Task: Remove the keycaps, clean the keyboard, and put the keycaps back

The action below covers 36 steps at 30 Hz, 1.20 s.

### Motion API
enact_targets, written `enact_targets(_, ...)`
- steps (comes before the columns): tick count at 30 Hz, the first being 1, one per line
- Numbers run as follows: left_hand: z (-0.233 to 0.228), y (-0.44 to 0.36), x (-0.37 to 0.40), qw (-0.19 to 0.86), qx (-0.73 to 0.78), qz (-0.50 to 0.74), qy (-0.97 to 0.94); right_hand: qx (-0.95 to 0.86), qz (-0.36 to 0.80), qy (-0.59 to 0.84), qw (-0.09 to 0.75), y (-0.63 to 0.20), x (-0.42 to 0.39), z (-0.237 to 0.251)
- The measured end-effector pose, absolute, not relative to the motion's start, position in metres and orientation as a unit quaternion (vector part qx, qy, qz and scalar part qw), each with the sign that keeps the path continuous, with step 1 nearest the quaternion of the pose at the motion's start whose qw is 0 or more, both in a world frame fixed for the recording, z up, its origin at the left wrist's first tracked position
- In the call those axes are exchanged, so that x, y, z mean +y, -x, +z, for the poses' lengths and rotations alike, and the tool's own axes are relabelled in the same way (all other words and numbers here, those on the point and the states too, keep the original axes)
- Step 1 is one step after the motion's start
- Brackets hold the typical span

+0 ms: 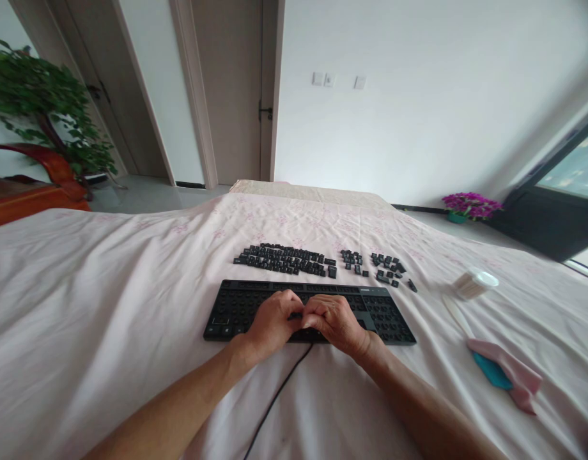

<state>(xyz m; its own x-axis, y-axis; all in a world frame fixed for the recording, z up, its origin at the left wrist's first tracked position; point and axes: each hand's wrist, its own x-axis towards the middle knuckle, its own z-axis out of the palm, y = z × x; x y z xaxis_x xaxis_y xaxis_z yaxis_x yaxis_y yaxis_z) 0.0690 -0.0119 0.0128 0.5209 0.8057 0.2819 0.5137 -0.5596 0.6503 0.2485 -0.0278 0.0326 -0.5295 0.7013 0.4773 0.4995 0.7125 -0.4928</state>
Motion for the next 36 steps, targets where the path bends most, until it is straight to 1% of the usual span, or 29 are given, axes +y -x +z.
enact_targets(5, 0.012, -0.077, -0.018, 0.184, 0.421, 0.285, -0.841, -0.835, 0.127, 0.316, 0.431, -0.247, -0.027, 0.021)
enact_targets(10, 0.014, -0.08, -0.024, 0.14, 0.394, 0.284, -0.863, -0.825, 0.137, 0.322, 0.444, -0.249, -0.032, 0.019)
enact_targets(14, 0.014, -0.079, -0.025, 0.173, 0.387, 0.298, -0.855, -0.78, 0.169, 0.322, 0.509, -0.248, -0.035, 0.021)
enact_targets(16, 0.013, -0.078, -0.025, 0.206, 0.392, 0.303, -0.844, -0.765, 0.182, 0.325, 0.525, -0.246, -0.036, 0.023)
enact_targets(19, 0.013, -0.075, -0.023, 0.254, 0.393, 0.306, -0.829, -0.775, 0.168, 0.347, 0.502, -0.245, -0.035, 0.026)
enact_targets(24, 0.013, -0.074, -0.021, 0.311, 0.39, 0.327, -0.803, -0.789, 0.093, 0.383, 0.471, -0.25, -0.033, 0.041)
enact_targets(26, 0.012, -0.074, -0.021, 0.332, 0.393, 0.339, -0.788, -0.791, 0.097, 0.397, 0.456, -0.252, -0.033, 0.048)
enact_targets(32, 0.011, -0.07, -0.018, 0.394, 0.401, 0.407, -0.72, -0.815, 0.108, 0.487, 0.295, -0.253, -0.029, 0.056)
enact_targets(36, 0.009, -0.067, -0.011, 0.446, 0.39, 0.439, -0.675, -0.818, 0.122, 0.498, 0.262, -0.248, -0.027, 0.051)
